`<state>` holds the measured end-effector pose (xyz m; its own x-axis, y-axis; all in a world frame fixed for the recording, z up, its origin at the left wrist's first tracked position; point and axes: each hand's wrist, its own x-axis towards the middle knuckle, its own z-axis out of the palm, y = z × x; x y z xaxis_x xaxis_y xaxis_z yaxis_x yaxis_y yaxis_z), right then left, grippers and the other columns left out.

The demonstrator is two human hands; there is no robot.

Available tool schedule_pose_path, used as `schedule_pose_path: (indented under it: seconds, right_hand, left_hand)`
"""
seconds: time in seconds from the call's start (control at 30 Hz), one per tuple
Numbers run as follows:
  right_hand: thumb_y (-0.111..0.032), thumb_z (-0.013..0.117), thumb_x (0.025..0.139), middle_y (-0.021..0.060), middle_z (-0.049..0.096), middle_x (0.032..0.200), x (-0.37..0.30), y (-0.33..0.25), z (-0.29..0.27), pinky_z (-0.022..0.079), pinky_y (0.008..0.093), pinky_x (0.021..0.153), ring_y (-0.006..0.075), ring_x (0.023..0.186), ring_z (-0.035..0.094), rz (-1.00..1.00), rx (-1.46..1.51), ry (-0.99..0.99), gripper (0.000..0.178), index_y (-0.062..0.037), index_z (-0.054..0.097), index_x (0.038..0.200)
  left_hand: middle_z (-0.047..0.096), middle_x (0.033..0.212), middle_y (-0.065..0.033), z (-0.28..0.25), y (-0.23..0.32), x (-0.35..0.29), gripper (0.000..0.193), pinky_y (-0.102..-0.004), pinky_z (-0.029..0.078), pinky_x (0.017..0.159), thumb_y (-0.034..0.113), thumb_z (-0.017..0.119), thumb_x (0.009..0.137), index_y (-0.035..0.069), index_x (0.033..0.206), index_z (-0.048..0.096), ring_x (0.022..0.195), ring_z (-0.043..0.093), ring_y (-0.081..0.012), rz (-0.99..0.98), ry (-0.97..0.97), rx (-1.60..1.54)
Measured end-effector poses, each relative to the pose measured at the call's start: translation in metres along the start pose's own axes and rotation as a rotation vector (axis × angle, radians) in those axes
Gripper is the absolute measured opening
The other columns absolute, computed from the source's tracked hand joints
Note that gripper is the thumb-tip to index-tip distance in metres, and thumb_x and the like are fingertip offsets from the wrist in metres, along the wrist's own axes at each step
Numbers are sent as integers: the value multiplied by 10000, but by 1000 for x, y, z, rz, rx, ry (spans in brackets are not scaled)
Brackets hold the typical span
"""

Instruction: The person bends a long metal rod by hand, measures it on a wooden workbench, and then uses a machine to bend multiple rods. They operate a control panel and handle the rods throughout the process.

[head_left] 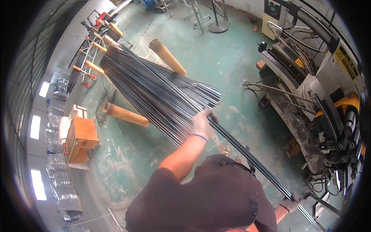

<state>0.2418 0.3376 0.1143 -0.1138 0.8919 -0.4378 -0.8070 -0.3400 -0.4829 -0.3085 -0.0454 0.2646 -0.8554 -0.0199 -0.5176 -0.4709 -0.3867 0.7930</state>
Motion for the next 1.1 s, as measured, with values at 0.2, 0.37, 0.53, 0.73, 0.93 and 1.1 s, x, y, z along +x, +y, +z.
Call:
schedule_pose_path:
  seconds: [0.2, 0.37, 0.53, 0.73, 0.93, 1.1]
  right_hand:
    - [-390, 657, 1120, 59, 670, 786, -91, 99, 85, 541, 359, 754, 190, 770, 655, 89, -428, 185, 283, -122, 651, 1028]
    - [-397, 534, 1173, 21, 643, 794, 2, -142, 25, 516, 339, 719, 177, 696, 601, -174, -595, 26, 340, -104, 676, 1077]
    - [-458, 621, 1101, 22, 624, 703, 11, -80, 67, 482, 345, 701, 197, 667, 584, -392, -784, 371, 373, -131, 631, 921]
    - [-437, 615, 1125, 117, 729, 862, -164, 201, 152, 553, 486, 1008, 281, 1003, 690, 121, -672, 127, 484, -31, 687, 870]
    - [-322, 630, 1149, 193, 775, 1037, -92, 155, 98, 591, 486, 1095, 356, 1138, 718, 280, -341, -215, 410, 53, 737, 1025]
    - [-359, 655, 1138, 172, 761, 1167, -182, 251, 183, 526, 506, 1168, 349, 1177, 705, 482, -447, -173, 418, 53, 729, 1145]
  left_hand:
    - [580, 739, -106, -39, -37, 63, 180, -454, 514, 558, 88, 623, 1003, 23, 837, 602, 617, 575, -254, -166, 266, -119]
    - [587, 681, -135, -109, -42, 128, 116, -507, 455, 525, 89, 614, 964, 14, 877, 630, 579, 599, -315, -212, 388, -96]
    - [603, 654, -169, -118, -34, 128, 275, -481, 437, 545, 157, 626, 923, 7, 697, 668, 580, 563, -322, -61, 338, -204]
    - [634, 733, -186, -115, -50, 140, 263, -503, 500, 645, 131, 613, 968, -15, 754, 663, 709, 617, -316, -125, 205, -38]
    - [675, 799, -226, -181, 31, 218, 269, -436, 507, 736, 113, 658, 856, -33, 631, 642, 803, 642, -332, 128, 242, 44]
    - [691, 884, -151, -201, 29, 267, 122, -389, 551, 825, -73, 666, 785, 8, 808, 755, 823, 644, -267, 51, 113, 148]
